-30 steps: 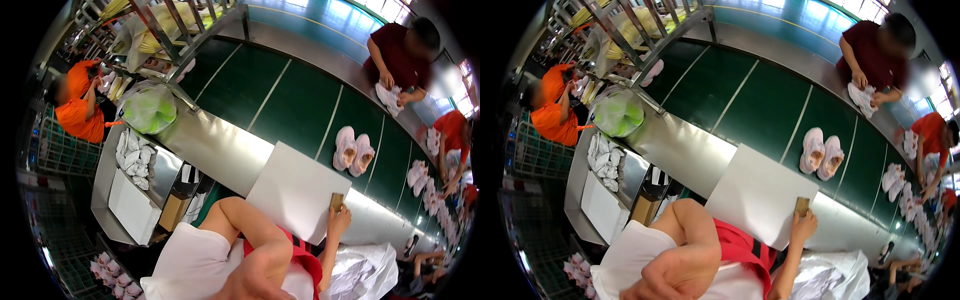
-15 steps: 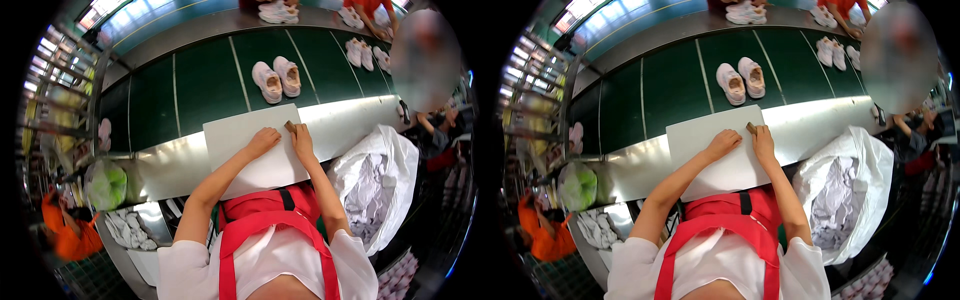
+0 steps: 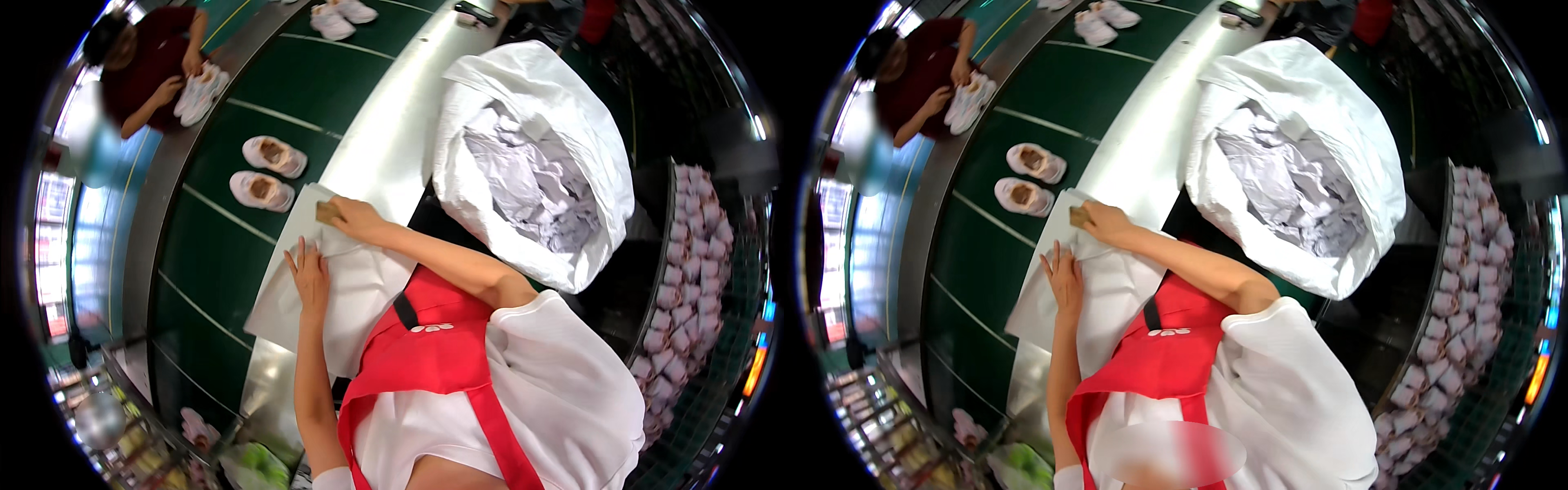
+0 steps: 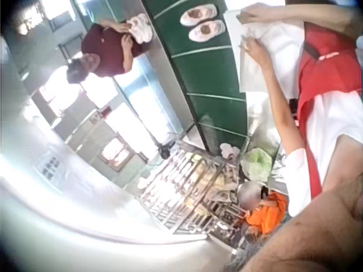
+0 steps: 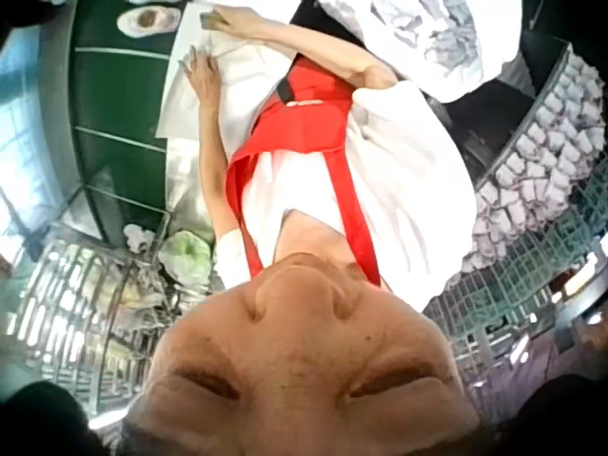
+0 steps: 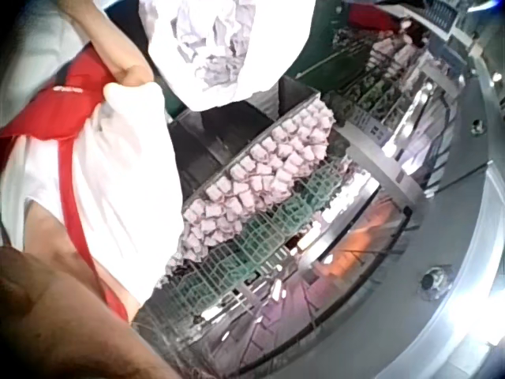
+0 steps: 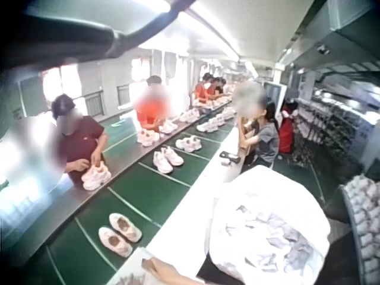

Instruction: The person stands at a conveyor belt in a factory, repeatedly picking up white tissue paper from a large sack, crumpling it, and stuffing it into pairs of white sneakers moving along the belt. The person also occasionally wipes the shoes with a cloth and uses a small wooden block to press the paper inside.

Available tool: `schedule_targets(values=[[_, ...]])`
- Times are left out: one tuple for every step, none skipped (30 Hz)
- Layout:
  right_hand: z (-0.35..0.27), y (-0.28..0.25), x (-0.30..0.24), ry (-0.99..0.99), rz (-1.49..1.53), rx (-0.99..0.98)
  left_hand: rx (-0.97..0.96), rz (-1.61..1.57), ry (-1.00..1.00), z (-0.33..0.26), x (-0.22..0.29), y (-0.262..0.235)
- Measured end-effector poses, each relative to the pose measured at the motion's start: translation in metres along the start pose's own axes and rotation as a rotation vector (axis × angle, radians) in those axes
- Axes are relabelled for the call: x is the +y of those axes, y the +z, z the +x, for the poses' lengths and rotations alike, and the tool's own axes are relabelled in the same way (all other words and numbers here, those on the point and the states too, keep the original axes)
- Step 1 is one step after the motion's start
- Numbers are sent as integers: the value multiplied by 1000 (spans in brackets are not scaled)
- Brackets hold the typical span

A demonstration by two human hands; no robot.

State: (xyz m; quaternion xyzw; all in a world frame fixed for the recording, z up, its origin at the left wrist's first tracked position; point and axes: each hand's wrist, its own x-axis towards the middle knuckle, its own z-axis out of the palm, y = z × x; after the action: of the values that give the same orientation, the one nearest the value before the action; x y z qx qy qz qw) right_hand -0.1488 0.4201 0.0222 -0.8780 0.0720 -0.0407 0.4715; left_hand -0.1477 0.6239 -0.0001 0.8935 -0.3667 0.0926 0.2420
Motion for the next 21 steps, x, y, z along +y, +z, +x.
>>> schedule_targets(values=[[5, 4, 5, -37, -219, -75, -49, -75, 18, 1, -1, -4], [7, 5, 14, -65, -437, -155, -73, -95, 3, 2, 2, -4], [3, 12, 25, -61, -368, -45, -99, -104, -20, 4, 9, -11], [-1, 1, 17, -78, -260, 49, -113, -110, -65, 2, 13, -20], [-11, -15, 14, -93, -152, 144, -134, -116, -62, 3, 16, -30], [-25, -39, 5, -114, -48, 234, -151, -125, -66, 3, 20, -40], [-41, -69, -6, -65, 23, 325, -162, -131, -76, 3, 23, -46], [-59, -101, -7, -12, 91, 413, -139, -140, -55, 3, 26, -48], [-70, -129, 8, -77, -146, 630, -119, -149, -34, 3, 28, -50], [-84, -159, 15, -74, -230, 800, -93, -152, -21, -1, 29, -52], [-97, -187, 30, 12, -354, 883, -90, -146, -31, -5, 30, -55], [-108, -216, 44, 84, -439, 955, -90, -145, -35, -7, 33, -56], [-117, -236, 59, 143, -613, 974, -92, -144, -37, -8, 35, -57], [-127, -250, 72, 213, -795, 994, -96, -152, -23, -4, 38, -54], [-134, -252, 80, 276, -805, 886, -100, -155, -11, -1, 40, -54], [-139, -251, 87, 334, -811, 776, -102, -158, 0, 1, 42, -53], [-144, -251, 93, 389, -815, 665, -99, -162, 15, 3, 43, -53], [-146, -247, 91, 330, -805, 650, -92, -162, 22, 3, 44, -53], [-150, -240, 87, 271, -796, 634, -85, -163, 28, 4, 45, -53], [-153, -235, 84, 212, -788, 618, -82, -165, 36, 6, 48, -53], [-157, -232, 83, 176, -814, 660, -80, -167, 44, 8, 51, -54]])
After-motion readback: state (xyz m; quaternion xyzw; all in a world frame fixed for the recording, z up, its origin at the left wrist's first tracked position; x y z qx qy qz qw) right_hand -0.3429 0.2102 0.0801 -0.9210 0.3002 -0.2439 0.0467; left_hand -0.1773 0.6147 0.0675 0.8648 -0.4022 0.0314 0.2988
